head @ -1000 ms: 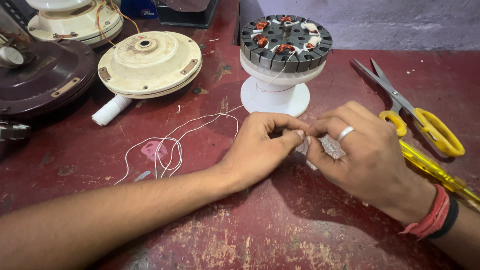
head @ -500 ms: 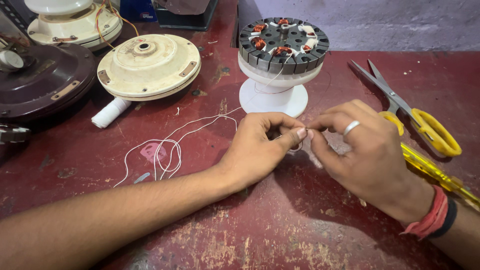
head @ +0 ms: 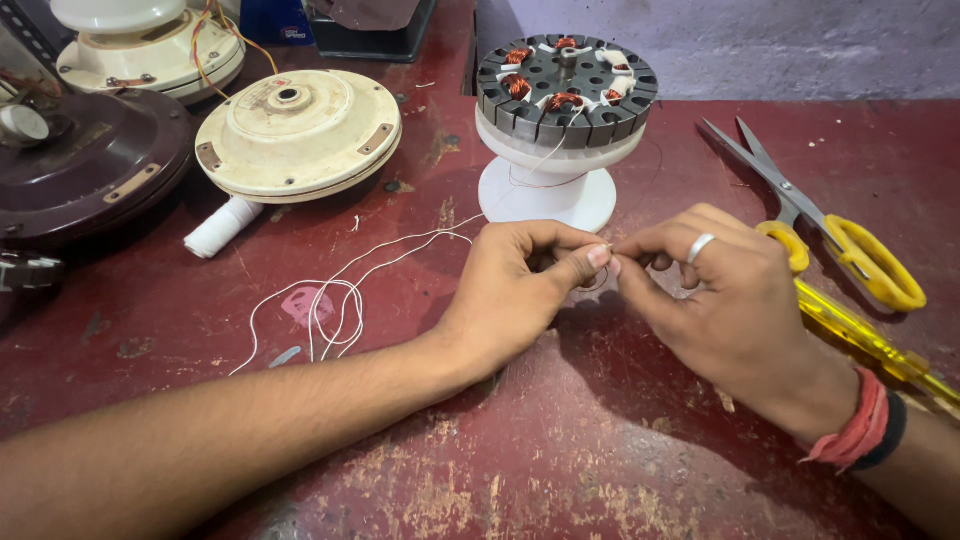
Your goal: The person twists two thin wires together by hand, then uses scissors to cut the excess wire. The person works at a red workbench with a motor stator and other disassembled parts nearby.
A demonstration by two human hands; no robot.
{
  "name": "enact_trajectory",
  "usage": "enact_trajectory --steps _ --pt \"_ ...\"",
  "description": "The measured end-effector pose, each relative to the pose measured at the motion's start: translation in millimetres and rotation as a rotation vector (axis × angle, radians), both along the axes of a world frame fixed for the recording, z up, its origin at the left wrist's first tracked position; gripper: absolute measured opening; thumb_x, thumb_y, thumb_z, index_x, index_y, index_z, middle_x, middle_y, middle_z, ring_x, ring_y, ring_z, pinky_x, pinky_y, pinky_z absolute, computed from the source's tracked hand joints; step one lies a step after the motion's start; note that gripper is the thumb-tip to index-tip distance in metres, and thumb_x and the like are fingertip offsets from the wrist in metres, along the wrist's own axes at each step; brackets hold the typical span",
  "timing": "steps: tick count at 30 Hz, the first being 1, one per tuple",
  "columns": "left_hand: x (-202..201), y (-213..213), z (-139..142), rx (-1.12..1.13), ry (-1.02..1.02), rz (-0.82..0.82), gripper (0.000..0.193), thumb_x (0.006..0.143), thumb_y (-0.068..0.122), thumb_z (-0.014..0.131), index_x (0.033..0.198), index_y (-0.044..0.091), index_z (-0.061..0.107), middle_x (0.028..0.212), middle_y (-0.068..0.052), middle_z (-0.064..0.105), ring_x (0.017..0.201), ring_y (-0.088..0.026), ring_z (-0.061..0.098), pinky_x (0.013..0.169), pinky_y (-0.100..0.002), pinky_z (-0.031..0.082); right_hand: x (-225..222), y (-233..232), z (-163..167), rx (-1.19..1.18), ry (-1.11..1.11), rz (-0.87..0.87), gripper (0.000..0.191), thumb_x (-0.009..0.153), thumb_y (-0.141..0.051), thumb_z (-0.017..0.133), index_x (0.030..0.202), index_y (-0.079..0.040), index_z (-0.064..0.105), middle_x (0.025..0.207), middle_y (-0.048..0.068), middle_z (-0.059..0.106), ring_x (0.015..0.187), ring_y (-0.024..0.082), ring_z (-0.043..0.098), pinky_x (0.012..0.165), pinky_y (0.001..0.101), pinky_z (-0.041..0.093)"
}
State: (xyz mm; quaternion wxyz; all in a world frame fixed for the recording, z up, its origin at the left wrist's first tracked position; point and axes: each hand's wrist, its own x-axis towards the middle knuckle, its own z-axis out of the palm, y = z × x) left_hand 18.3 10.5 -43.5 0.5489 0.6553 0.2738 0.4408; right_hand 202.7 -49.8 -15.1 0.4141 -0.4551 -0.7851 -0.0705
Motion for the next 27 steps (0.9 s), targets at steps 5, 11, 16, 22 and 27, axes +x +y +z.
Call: enact_trajectory --steps 5,11,16,22,27 --pt "-2 -1 2 -0.001 0.008 -0.009 0.02 0.096 0.014 0.07 0.104 -0.003 0.078 0.076 0.002 0.069 0.065 -0.003 0.055 0.055 -0.021 0.046 0 0 -3 -0.038 0.011 -0.012 0.012 0.083 -0.008 0.08 0.089 -0.001 0.072 0.075 0.005 0.066 0.062 0.013 0.053 0.055 0.0282 0.041" --pt "1 -2 3 0.005 0.036 0.011 0.019 0.096 0.014 0.07 0.104 -0.002 0.076 0.077 0.002 0.069 0.066 -0.002 0.056 0.056 -0.022 0.047 1 0 -1 -0.047 0.022 -0.019 0.013 0.082 -0.007 0.079 0.092 -0.001 0.072 0.076 0.004 0.066 0.062 0.012 0.054 0.057 0.0283 0.043" --pt "0 -2 2 0.073 0.054 0.008 0.018 0.098 0.014 0.069 0.104 -0.002 0.076 0.08 0.002 0.07 0.07 -0.002 0.057 0.06 -0.022 0.048 0 -3 5 -0.011 0.05 0.026 0.029 0.082 -0.007 0.078 0.11 0.0 0.074 0.089 0.006 0.073 0.069 0.012 0.061 0.059 0.0269 0.047" --pt "0 -5 2 0.089 0.088 0.045 0.017 0.096 0.013 0.069 0.104 0.0 0.077 0.079 0.0 0.072 0.071 -0.004 0.061 0.062 -0.023 0.052 -1 -5 9 0.097 -0.075 0.092 0.018 0.086 -0.006 0.079 0.103 -0.004 0.075 0.094 0.008 0.073 0.083 0.02 0.067 0.07 0.0315 0.051" --pt "-1 -8 7 0.099 0.127 0.051 0.018 0.096 0.013 0.069 0.105 0.0 0.078 0.079 -0.001 0.073 0.071 -0.005 0.06 0.063 -0.024 0.052 1 -2 5 0.083 -0.096 0.057 0.01 0.087 -0.004 0.077 0.093 -0.002 0.069 0.085 0.009 0.068 0.076 0.021 0.063 0.065 0.0343 0.047"
